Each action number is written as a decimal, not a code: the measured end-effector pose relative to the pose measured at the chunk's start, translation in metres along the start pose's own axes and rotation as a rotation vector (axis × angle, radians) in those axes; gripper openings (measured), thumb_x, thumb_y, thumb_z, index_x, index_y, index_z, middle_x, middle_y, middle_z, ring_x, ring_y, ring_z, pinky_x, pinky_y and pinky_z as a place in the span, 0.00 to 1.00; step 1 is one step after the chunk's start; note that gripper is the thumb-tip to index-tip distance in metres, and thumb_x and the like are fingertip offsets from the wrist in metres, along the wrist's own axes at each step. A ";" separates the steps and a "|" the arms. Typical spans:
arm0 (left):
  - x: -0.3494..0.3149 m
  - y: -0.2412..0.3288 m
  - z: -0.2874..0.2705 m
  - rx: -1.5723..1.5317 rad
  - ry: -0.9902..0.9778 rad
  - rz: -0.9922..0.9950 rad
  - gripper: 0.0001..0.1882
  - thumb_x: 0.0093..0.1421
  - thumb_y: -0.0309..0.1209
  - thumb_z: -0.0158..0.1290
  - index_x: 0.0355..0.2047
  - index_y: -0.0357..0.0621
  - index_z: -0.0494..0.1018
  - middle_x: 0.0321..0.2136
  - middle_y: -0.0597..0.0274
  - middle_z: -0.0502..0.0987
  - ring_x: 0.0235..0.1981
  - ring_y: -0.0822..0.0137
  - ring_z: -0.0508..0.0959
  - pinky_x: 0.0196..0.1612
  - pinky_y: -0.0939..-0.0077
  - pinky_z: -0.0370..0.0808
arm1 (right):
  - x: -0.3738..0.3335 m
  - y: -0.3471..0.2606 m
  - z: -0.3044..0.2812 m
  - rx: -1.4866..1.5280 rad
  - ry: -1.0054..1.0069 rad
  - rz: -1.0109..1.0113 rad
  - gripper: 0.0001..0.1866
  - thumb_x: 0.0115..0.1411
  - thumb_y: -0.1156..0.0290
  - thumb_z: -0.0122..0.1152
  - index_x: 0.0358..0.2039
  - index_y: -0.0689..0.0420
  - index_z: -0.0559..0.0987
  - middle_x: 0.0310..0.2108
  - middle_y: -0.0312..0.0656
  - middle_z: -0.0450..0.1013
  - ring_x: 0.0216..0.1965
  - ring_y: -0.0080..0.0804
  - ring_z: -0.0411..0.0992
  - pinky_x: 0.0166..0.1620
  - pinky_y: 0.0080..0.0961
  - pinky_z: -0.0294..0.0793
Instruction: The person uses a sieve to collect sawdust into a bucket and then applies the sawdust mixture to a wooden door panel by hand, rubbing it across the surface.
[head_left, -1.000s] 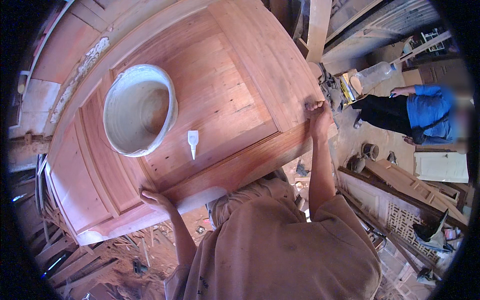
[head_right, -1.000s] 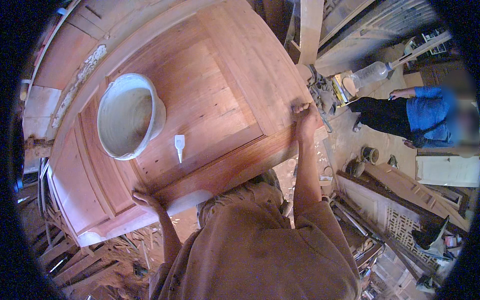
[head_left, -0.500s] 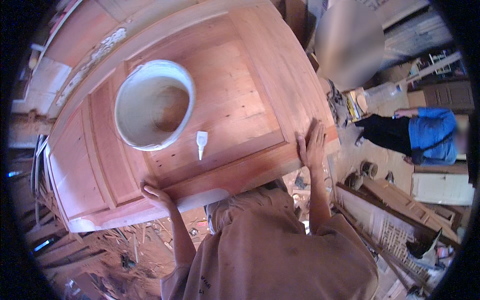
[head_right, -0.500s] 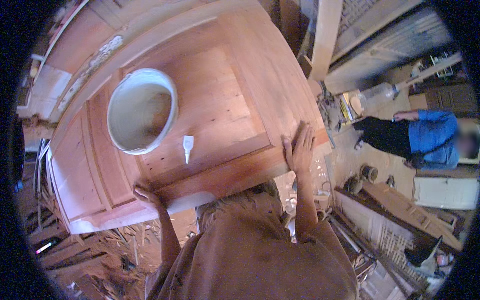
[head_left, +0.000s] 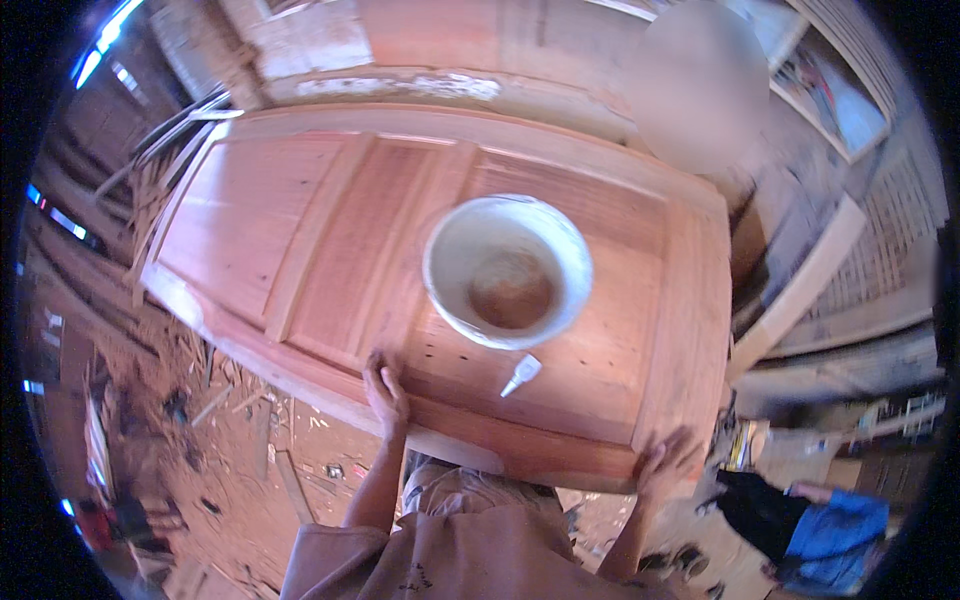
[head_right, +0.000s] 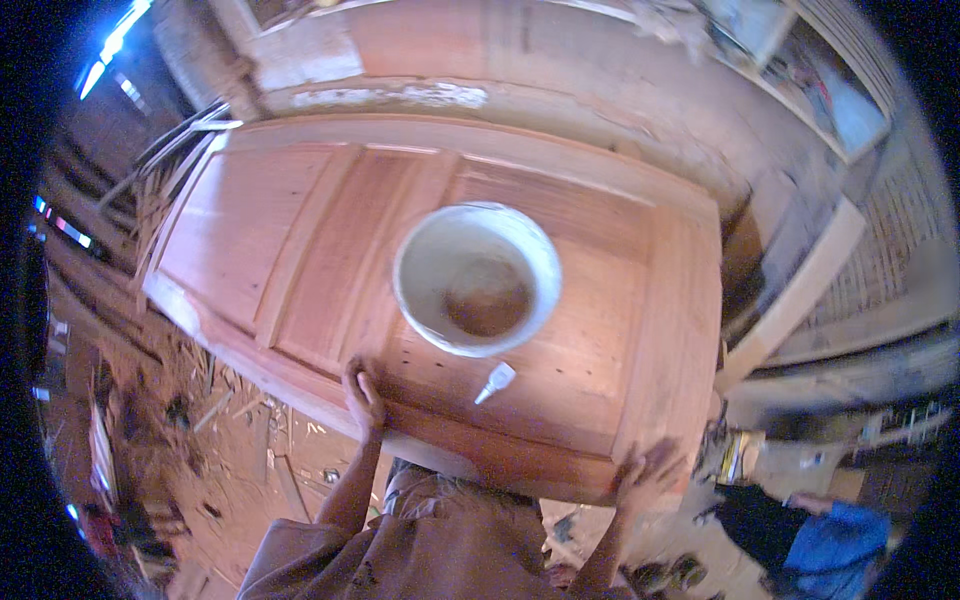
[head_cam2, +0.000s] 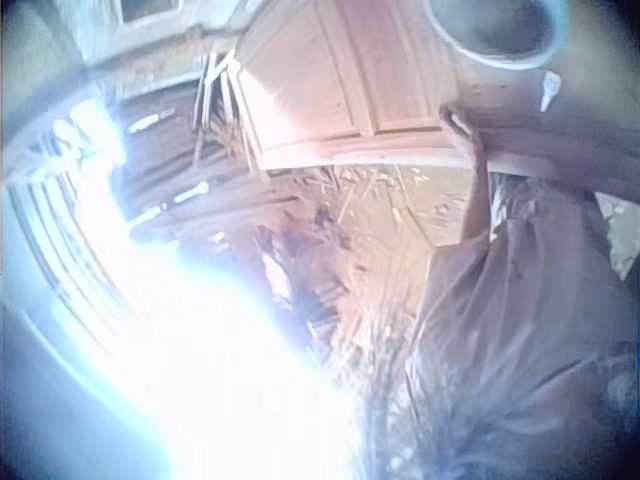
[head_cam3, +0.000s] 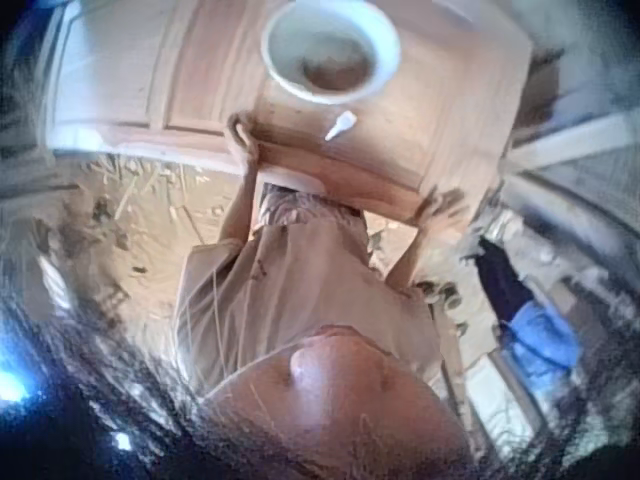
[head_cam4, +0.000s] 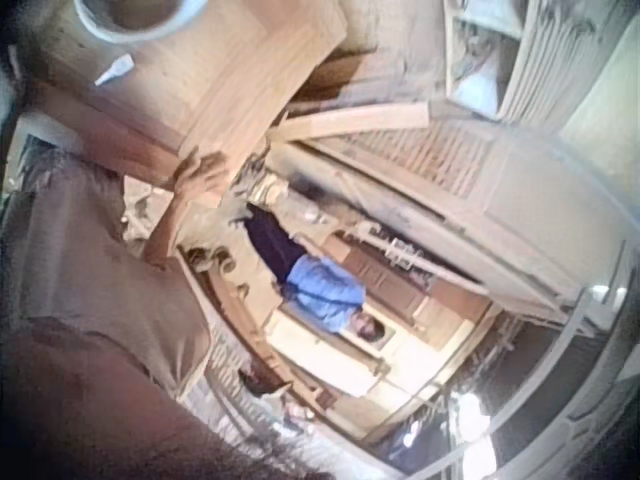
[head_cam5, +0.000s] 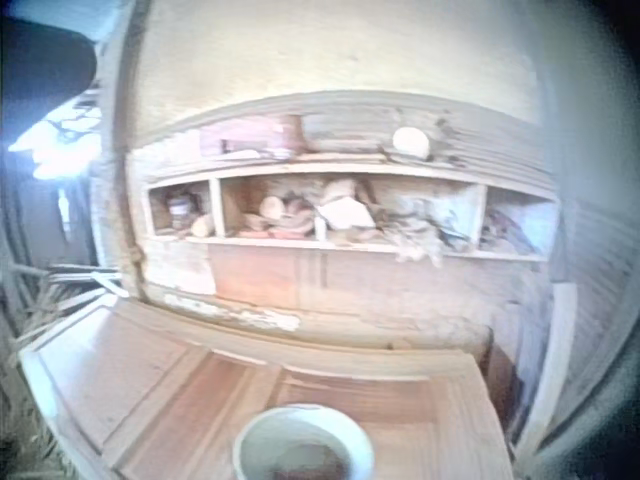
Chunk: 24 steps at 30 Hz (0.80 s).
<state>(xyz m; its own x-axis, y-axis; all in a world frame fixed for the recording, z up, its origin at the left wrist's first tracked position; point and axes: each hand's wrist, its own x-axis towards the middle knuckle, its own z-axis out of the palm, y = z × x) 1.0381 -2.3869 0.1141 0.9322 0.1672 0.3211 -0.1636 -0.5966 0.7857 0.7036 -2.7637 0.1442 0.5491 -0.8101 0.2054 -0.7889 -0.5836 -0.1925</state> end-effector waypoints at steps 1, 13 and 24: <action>0.000 -0.001 -0.001 0.010 -0.026 -0.010 0.18 0.65 0.33 0.39 0.49 0.32 0.66 0.49 0.43 0.69 0.52 0.48 0.68 0.56 0.60 0.63 | 0.003 0.011 0.008 -0.021 0.141 -0.050 0.33 0.65 0.52 0.42 0.62 0.64 0.55 0.62 0.57 0.51 0.63 0.51 0.50 0.61 0.48 0.49; 0.018 -0.014 -0.030 -0.222 -0.143 -0.097 0.19 0.64 0.33 0.41 0.52 0.33 0.63 0.52 0.42 0.66 0.54 0.47 0.66 0.58 0.60 0.61 | 0.123 -0.325 -0.032 1.057 -0.575 0.309 0.35 0.60 0.59 0.55 0.62 0.60 0.55 0.53 0.50 0.65 0.44 0.37 0.72 0.36 0.28 0.78; 0.174 -0.035 -0.134 -0.756 -0.585 -0.424 0.29 0.64 0.41 0.48 0.57 0.33 0.57 0.54 0.45 0.65 0.56 0.56 0.66 0.57 0.64 0.64 | 0.013 -0.413 0.005 1.199 -0.315 0.289 0.31 0.60 0.71 0.50 0.64 0.58 0.55 0.59 0.47 0.59 0.58 0.40 0.60 0.56 0.35 0.63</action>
<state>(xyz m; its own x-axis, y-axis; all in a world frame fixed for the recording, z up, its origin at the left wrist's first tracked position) 1.1630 -2.2314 0.2138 0.9381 -0.2786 -0.2059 0.2421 0.1022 0.9648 1.0382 -2.5334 0.2219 0.5709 -0.7981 -0.1928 -0.2376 0.0642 -0.9692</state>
